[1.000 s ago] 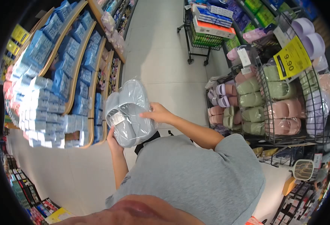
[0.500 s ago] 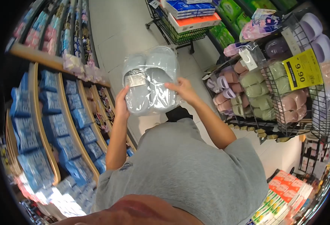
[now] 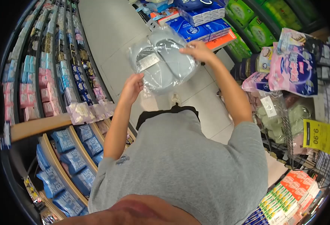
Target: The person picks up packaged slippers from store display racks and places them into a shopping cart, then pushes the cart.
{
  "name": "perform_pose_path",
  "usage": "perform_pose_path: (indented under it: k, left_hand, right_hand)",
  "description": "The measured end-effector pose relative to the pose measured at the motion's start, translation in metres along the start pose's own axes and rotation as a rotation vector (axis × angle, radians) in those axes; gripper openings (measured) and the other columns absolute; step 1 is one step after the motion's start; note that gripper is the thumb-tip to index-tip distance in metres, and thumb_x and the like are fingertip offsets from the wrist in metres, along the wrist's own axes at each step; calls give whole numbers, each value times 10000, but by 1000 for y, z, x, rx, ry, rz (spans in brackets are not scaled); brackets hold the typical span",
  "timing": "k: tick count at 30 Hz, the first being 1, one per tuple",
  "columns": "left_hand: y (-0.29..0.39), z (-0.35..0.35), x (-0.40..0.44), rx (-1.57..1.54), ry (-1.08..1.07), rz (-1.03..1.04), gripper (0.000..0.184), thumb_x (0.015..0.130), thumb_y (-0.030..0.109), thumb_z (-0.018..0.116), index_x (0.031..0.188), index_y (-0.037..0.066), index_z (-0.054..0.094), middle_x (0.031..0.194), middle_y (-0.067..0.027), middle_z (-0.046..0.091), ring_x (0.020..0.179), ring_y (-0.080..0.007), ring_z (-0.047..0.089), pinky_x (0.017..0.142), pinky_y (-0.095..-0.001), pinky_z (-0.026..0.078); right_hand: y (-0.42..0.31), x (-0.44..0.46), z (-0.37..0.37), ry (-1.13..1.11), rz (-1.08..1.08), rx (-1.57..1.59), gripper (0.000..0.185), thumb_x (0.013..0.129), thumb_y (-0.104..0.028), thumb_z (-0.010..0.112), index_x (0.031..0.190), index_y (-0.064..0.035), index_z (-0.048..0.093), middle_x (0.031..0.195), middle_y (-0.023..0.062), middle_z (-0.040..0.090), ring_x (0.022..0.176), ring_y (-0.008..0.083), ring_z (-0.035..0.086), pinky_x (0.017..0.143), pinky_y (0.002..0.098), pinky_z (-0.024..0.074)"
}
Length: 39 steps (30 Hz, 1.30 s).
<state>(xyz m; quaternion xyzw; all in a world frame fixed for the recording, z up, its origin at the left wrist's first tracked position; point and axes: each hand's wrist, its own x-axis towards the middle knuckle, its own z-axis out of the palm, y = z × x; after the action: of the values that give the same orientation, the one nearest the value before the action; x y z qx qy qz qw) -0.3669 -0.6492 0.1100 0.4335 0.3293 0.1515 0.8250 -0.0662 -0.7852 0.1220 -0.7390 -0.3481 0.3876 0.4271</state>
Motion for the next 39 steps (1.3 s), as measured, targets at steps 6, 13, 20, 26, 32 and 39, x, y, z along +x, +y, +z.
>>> perform_pose_path:
  k: [6,13,20,26,32,39]
  left_hand:
    - [37,12,82,-8,-72,-119,241,849,150,615,1022,-3,547,933,-101,629,814,-189,620,724,-333,509]
    - [67,-19,173,-34,-170,-250,297,830,88,611,1079,-42,517,980,-141,623,821,-236,628,720,-363,527]
    - [103,-50,254,-80,-414,-473,298,818,43,609,1075,-57,498,973,-147,621,859,-259,636,796,-401,538]
    - [90,-63,300,-198,-506,-632,390,820,-21,592,1167,-51,416,1025,-157,603,926,-255,622,870,-463,519]
    - [57,-59,317,-224,-644,-695,337,842,0,607,1148,-49,476,1059,-150,588,1002,-273,601,901,-462,510]
    - [54,-59,335,188,-752,-774,352,881,180,651,1130,-46,549,1057,-126,626,1045,-258,602,859,-405,502]
  right_hand:
    - [-6,92,-34,104,-45,-150,522,714,-418,774,1016,-2,676,713,90,632,626,160,600,591,301,481]
    - [-15,141,-27,291,-18,-287,527,755,-404,732,1090,-4,659,873,169,687,773,238,658,717,334,504]
    - [-48,169,-1,554,147,-489,434,801,-374,688,1117,-77,664,928,158,688,805,270,664,749,341,511]
    - [-45,181,41,966,115,-718,345,809,-252,678,1104,-74,655,1059,146,648,961,290,623,847,364,486]
    - [-35,163,91,1355,234,-715,439,773,-224,704,1138,-11,587,1155,215,561,1082,380,509,914,430,429]
    - [-26,141,147,1497,380,-441,457,805,-253,695,1136,27,548,1113,216,556,1030,347,530,883,406,435]
